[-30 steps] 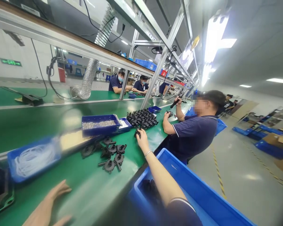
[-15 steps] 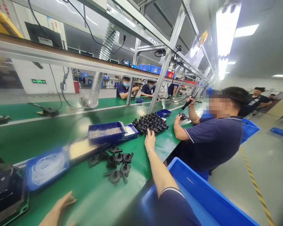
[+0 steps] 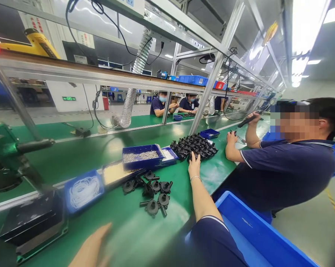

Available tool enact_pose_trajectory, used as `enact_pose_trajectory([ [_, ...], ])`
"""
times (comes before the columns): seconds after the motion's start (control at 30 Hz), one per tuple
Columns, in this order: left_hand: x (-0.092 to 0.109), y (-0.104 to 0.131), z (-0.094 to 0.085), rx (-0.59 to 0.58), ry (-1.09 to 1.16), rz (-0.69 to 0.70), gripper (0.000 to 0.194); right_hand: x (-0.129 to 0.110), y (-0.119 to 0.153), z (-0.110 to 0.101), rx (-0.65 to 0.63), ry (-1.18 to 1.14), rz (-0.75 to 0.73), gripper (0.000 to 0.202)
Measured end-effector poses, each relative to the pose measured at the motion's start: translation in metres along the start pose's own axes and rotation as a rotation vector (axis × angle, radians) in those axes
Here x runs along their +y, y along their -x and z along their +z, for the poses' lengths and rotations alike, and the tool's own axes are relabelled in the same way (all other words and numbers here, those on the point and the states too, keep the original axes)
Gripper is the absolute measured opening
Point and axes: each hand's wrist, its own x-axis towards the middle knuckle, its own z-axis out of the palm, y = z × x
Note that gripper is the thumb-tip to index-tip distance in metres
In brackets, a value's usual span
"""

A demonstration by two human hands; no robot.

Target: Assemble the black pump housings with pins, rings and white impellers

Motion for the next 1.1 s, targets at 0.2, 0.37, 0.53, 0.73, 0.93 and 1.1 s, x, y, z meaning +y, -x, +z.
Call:
enact_pose_trajectory([
  [0.2,-0.006,0.005,0.003,-0.013,-0.092,0.035,0.061,-0.013,0.028,-0.005,0.035,0.065,-0.026,0.056],
  [0.37,-0.004,0.002,0.004,0.027,-0.127,0.09,0.055,-0.019,0.038,-0.006,-0.092,0.13,-0.206,0.038],
  [0.53,-0.002,0.002,0.002,0.009,-0.142,0.073,0.051,-0.021,0.033,-0.001,-0.194,0.138,-0.268,0.038],
  [0.73,-0.013,0.007,0.009,-0.013,-0.171,0.081,0.053,-0.018,0.05,-0.013,-0.182,0.152,-0.183,0.035],
  [0.93,-0.015,0.007,0.011,-0.05,-0.148,0.08,0.05,-0.021,0.086,-0.023,-0.185,0.084,-0.234,0.032],
  [1.1,-0.002,0.006,0.005,-0.063,-0.122,0.045,0.043,-0.039,0.101,-0.031,-0.154,-0.068,-0.408,0.032],
])
